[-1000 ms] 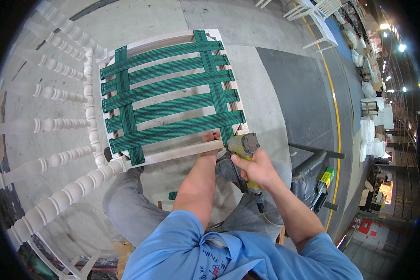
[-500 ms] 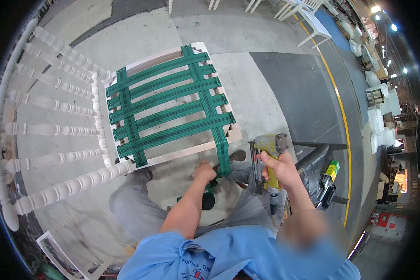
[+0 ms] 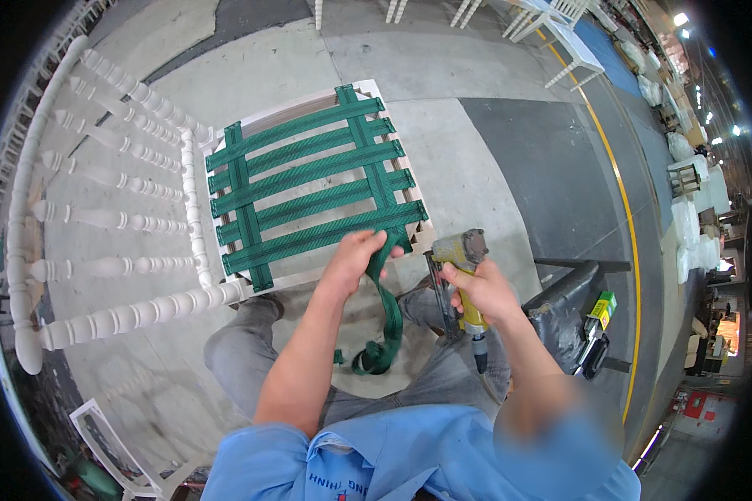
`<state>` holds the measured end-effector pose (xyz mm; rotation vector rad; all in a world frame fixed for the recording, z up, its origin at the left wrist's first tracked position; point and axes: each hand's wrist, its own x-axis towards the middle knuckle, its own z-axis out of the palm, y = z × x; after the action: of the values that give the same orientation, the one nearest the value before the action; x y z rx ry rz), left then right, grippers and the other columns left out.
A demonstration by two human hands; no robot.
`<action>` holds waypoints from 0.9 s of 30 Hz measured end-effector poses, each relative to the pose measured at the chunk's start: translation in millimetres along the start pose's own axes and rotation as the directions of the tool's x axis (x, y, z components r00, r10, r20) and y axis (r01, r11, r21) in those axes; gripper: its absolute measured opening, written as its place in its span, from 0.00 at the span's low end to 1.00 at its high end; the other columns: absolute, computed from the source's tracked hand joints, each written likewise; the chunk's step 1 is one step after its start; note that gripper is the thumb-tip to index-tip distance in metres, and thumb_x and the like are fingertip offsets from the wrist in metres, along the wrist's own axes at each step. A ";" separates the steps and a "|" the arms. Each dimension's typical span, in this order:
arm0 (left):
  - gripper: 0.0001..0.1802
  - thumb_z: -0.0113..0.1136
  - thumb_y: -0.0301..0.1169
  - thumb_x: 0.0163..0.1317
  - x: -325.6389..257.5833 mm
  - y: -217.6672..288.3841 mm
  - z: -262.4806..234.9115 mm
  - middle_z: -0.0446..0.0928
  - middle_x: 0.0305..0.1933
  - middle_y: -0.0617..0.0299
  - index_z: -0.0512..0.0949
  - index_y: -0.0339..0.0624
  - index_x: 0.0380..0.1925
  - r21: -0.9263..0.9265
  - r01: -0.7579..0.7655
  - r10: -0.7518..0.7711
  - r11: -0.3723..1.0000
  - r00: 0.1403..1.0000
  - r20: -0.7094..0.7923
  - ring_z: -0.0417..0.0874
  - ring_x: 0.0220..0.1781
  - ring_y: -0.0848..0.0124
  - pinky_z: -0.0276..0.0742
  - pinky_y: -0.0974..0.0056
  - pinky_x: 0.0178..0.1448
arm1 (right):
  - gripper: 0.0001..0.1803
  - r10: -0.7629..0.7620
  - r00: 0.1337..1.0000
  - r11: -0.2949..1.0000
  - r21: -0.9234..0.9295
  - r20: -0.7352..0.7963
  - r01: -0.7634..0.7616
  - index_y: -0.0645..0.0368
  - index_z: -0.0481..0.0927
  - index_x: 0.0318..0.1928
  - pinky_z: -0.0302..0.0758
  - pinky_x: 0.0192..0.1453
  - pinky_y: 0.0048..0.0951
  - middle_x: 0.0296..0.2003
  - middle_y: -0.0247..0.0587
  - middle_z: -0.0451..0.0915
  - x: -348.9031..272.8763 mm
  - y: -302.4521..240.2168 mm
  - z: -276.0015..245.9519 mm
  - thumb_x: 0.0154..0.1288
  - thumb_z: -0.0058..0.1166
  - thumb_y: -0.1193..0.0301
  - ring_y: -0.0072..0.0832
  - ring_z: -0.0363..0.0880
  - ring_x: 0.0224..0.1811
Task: The person weaves green straps into the seat of a white wooden chair, using a staple gun to secure the straps in place. The person repeatedly threads the straps through the chair frame and staples them to create a woven seat.
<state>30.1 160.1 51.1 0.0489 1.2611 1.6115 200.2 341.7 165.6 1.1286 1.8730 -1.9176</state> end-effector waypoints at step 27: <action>0.17 0.51 0.37 0.79 47.8 11.0 -12.9 0.91 0.43 0.60 0.84 0.35 0.48 0.019 0.078 -0.078 0.997 0.997 0.003 0.66 0.18 0.79 0.58 0.68 0.19 | 0.21 0.041 0.999 0.944 -0.326 -0.013 -0.043 0.64 0.79 0.45 0.76 0.23 0.31 0.23 0.37 0.80 46.3 1.3 50.6 0.73 0.67 0.57 0.24 0.79 0.20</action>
<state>-6.7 186.8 28.5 0.0139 1.2604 1.5320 151.7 310.4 128.6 1.0575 2.0544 -1.5062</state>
